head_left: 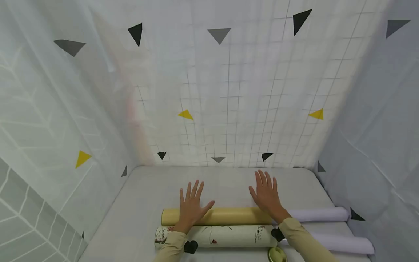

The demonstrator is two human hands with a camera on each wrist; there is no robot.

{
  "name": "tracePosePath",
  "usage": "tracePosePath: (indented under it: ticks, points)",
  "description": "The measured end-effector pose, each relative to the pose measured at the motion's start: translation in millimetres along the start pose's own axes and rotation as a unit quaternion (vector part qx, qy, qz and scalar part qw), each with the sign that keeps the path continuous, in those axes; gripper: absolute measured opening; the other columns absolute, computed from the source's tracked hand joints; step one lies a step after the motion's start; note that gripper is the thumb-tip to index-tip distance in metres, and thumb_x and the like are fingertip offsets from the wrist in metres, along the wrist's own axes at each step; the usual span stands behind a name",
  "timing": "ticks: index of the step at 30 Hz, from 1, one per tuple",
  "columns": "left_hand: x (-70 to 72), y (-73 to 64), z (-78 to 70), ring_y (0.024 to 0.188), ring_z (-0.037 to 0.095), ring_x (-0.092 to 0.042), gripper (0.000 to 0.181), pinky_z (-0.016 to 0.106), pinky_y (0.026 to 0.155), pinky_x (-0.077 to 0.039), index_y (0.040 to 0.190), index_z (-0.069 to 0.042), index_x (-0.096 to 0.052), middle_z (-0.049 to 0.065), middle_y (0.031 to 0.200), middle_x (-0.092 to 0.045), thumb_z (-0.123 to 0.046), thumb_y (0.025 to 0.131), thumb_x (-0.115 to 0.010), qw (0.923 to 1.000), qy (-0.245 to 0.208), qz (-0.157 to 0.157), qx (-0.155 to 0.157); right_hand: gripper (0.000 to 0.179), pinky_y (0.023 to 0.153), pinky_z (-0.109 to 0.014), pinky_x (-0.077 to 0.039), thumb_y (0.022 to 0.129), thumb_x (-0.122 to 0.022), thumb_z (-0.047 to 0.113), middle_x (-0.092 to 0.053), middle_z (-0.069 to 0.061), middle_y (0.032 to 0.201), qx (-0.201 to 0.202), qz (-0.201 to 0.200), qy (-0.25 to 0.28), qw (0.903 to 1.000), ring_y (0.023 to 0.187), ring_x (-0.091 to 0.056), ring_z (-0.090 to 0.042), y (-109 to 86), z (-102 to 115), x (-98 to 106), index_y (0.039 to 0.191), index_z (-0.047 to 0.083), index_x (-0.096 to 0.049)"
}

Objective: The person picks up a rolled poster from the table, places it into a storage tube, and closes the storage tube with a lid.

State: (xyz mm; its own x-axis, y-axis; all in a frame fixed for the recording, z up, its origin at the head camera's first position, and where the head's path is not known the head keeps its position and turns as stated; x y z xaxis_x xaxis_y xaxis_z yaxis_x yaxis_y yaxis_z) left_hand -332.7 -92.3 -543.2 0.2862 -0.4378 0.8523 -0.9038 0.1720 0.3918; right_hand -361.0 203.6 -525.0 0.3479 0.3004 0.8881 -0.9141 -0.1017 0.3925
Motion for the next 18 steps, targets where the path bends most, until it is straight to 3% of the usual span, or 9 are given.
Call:
tracePosePath:
  ticks: [8,13,18]
  points:
    - [-14.6,-10.0,-1.6,0.153,0.043,-0.035,0.09,0.073,0.119,-0.019,0.16,-0.02,-0.038,0.01,0.165,-0.041,-0.065,0.088,-0.067,0.999,-0.015,0.038,-0.016,0.065,0.118,-0.072,-0.02,0.103,-0.06,0.032,-0.039,-0.026,0.16,0.004,0.013,0.016,0.9998,0.148,-0.032,-0.048,-7.7,-7,-5,0.153,-0.004,-0.039]
    - [-23.9,-9.5,-0.5,0.152,0.038,-0.039,0.093,0.073,0.121,-0.016,0.162,-0.022,-0.033,0.007,0.164,-0.044,-0.069,0.088,-0.064,0.996,-0.055,0.07,-0.006,0.062,0.115,-0.072,-0.024,0.1,-0.064,0.025,-0.043,-0.027,0.156,0.006,-0.003,0.021,0.9998,0.144,-0.037,-0.049,-10.9,-14,-9,0.149,-0.006,-0.042]
    - [-31.3,-11.7,-2.7,0.148,0.035,-0.046,0.094,0.072,0.122,-0.016,0.159,-0.019,-0.039,0.009,0.158,-0.051,-0.07,0.085,-0.067,0.9933,-0.07,0.092,-0.003,0.058,0.114,-0.073,-0.024,0.1,-0.062,0.024,-0.044,-0.029,0.153,0.012,-0.004,0.026,0.9996,0.141,-0.037,-0.05,-16.3,-21,-18,0.146,-0.006,-0.043]
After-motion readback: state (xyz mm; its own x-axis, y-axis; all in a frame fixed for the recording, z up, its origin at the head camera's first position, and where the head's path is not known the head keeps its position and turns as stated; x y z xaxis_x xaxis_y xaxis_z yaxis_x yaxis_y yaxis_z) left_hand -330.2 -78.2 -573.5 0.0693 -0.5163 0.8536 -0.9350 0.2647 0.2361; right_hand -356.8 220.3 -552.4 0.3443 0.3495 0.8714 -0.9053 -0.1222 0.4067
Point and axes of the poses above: each hand's wrist, its own y-axis towards the middle knuckle, its own x-axis out of the back of the hand, z = x × y, the point moved 6 cm from there along y, towards the middle knuckle
